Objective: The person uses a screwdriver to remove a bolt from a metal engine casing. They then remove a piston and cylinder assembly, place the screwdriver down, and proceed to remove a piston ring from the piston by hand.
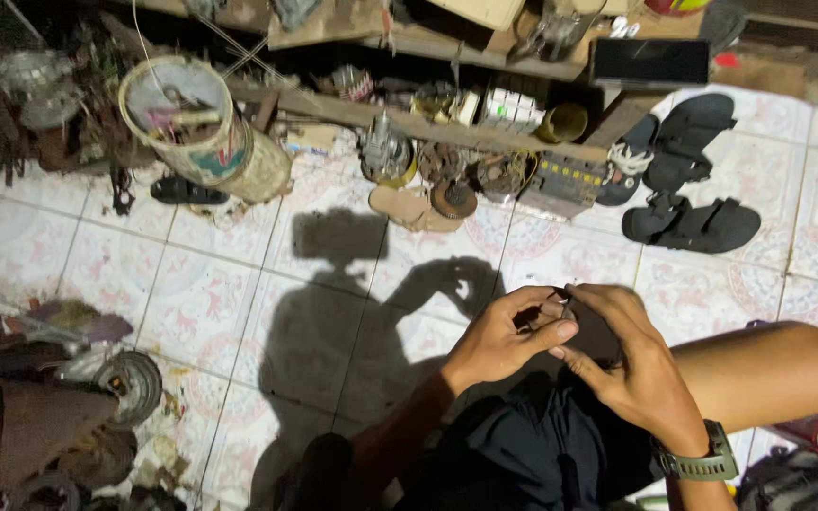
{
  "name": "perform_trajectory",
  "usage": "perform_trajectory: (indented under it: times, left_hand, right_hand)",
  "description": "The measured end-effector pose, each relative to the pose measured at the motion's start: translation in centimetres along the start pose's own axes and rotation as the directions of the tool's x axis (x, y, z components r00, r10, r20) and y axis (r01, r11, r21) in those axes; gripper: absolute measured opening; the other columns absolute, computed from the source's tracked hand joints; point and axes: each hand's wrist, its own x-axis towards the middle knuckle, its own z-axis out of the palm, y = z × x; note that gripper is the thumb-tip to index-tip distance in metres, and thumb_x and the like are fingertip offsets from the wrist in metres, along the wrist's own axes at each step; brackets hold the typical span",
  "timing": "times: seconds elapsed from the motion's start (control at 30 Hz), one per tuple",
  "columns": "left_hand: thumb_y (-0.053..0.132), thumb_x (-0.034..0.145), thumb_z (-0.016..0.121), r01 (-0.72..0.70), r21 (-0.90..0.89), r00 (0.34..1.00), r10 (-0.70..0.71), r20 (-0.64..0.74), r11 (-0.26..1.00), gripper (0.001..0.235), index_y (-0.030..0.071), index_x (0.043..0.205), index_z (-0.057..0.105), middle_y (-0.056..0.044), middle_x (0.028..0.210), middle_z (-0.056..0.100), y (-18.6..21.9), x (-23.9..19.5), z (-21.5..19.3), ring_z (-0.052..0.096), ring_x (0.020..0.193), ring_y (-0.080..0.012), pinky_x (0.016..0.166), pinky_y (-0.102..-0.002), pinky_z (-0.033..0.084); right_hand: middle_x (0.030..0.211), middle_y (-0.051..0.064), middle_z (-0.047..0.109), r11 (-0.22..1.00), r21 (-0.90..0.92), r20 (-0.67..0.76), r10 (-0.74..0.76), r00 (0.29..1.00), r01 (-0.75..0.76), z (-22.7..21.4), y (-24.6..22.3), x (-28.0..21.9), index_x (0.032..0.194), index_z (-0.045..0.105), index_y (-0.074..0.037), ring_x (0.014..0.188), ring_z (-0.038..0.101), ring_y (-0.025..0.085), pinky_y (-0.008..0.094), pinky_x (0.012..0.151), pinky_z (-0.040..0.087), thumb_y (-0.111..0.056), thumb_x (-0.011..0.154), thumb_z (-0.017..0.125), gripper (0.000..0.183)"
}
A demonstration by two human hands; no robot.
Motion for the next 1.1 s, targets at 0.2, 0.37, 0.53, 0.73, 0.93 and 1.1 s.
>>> perform_trajectory:
  times: [0.2, 0.37, 0.53, 0.73, 0.93, 1.1]
  left_hand:
    - [0.025, 0.078, 0.069, 0.073, -0.232, 0.994, -0.051, 0.096, 0.97, 0.044, 0.002, 0.114, 0.058, -0.003, 0.101, 0.066, -3.5, -1.0, 0.4, 0.061, 0.093, -0.0093, 0.089, -0.021, 0.049]
    - [0.031, 0.078, 0.069, 0.112, -0.165, 0.992, -0.101, 0.075, 0.98, 0.045, 0.004, 0.113, 0.059, 0.001, 0.092, 0.063, -4.0, -1.6, 0.4, 0.06, 0.089, -0.0078, 0.084, -0.02, 0.048]
    - [0.038, 0.074, 0.067, 0.156, -0.135, 0.986, -0.146, 0.084, 0.978, 0.059, 0.002, 0.119, 0.057, -0.002, 0.098, 0.064, -4.1, -2.1, 0.6, 0.06, 0.093, -0.0091, 0.087, -0.02, 0.048]
    - [0.031, 0.081, 0.066, 0.05, -0.116, 0.997, -0.042, 0.07, 0.992, 0.036, 0.006, 0.106, 0.062, 0.001, 0.096, 0.064, -5.0, -2.4, 0.9, 0.06, 0.091, -0.0077, 0.082, -0.021, 0.048]
    - [0.032, 0.079, 0.067, 0.043, -0.053, 0.996, -0.039, 0.076, 0.998, 0.041, 0.006, 0.111, 0.061, 0.0, 0.095, 0.065, -5.3, -2.6, 0.8, 0.061, 0.09, -0.0093, 0.084, -0.022, 0.05]
    - [0.031, 0.085, 0.063, -0.062, -0.058, 0.995, 0.066, 0.07, 0.996, 0.034, 0.006, 0.108, 0.061, 0.003, 0.09, 0.061, -5.9, -2.7, 0.7, 0.058, 0.084, -0.0082, 0.08, -0.023, 0.049]
  right_hand:
    - [0.119, 0.012, 0.059, 0.998, 0.024, 0.063, 0.058, 0.996, -0.06, 0.9, -0.1, -1.4, 0.124, 0.053, -0.003, 0.113, 0.055, 0.024, 0.034, 0.097, 0.042, -0.025, 0.077, 0.067, 0.053]
    - [0.121, 0.01, 0.059, 0.994, 0.02, 0.084, 0.101, 0.991, -0.104, 1.5, 0.1, -1.9, 0.124, 0.054, -0.005, 0.115, 0.053, 0.023, 0.034, 0.098, 0.041, -0.026, 0.077, 0.068, 0.054]
    - [0.121, 0.01, 0.057, 0.989, 0.012, 0.117, 0.146, 0.982, -0.148, 1.7, -0.3, -2.2, 0.126, 0.052, -0.006, 0.116, 0.053, 0.023, 0.034, 0.099, 0.04, -0.027, 0.073, 0.072, 0.061]
    - [0.113, 0.01, 0.06, 0.994, -0.034, 0.083, 0.111, 0.99, -0.108, 1.9, -0.1, -3.2, 0.121, 0.057, -0.006, 0.108, 0.056, 0.023, 0.034, 0.093, 0.042, -0.027, 0.077, 0.069, 0.051]
    - [0.117, 0.011, 0.058, 0.996, -0.05, 0.074, 0.081, 0.994, -0.078, 2.3, 0.0, -3.6, 0.123, 0.055, -0.007, 0.109, 0.055, 0.025, 0.036, 0.092, 0.041, -0.031, 0.078, 0.068, 0.053]
    - [0.117, 0.01, 0.058, 0.994, -0.061, 0.079, 0.091, 0.993, -0.086, 2.6, 0.0, -3.7, 0.124, 0.054, -0.008, 0.11, 0.054, 0.025, 0.036, 0.094, 0.04, -0.033, 0.079, 0.066, 0.053]
